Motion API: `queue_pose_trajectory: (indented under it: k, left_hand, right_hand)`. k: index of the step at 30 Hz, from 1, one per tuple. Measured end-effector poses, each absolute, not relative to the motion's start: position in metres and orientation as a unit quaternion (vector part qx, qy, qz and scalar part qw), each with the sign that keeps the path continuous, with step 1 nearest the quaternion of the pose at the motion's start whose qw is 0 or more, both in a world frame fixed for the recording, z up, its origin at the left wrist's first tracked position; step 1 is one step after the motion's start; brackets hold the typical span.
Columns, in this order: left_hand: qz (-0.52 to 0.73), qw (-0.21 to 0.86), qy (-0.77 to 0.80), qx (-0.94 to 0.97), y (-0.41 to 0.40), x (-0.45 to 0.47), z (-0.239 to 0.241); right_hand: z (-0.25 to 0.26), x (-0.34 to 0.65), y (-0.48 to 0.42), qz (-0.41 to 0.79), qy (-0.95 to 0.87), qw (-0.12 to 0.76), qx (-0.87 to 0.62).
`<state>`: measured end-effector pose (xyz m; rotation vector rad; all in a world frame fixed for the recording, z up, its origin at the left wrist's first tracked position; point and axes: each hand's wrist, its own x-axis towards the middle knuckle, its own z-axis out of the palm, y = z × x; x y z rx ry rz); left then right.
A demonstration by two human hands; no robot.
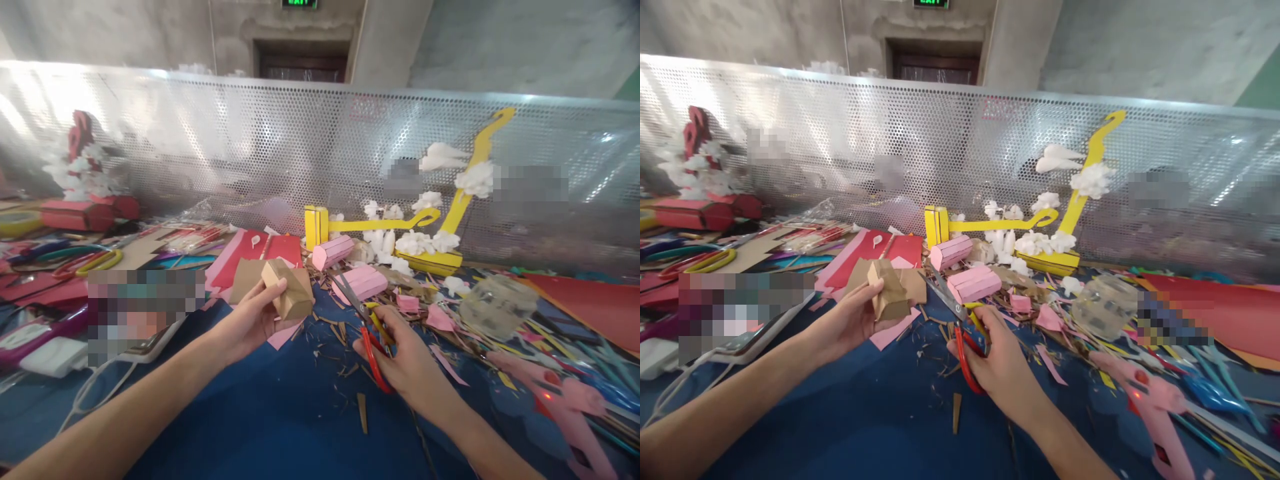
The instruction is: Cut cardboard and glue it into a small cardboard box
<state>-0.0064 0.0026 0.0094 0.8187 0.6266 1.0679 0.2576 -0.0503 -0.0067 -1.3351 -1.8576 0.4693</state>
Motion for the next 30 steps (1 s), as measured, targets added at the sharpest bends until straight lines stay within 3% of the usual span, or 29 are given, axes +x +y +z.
queue_pose_trajectory:
  k: [30]
  left_hand:
    - [0.483, 0.767, 0.311, 0.284, 0.0044, -0.0099, 0.0154]
  right_hand:
    - [-0.0077, 0.2517, -0.0530, 0.205, -0.746, 0.367, -0.517]
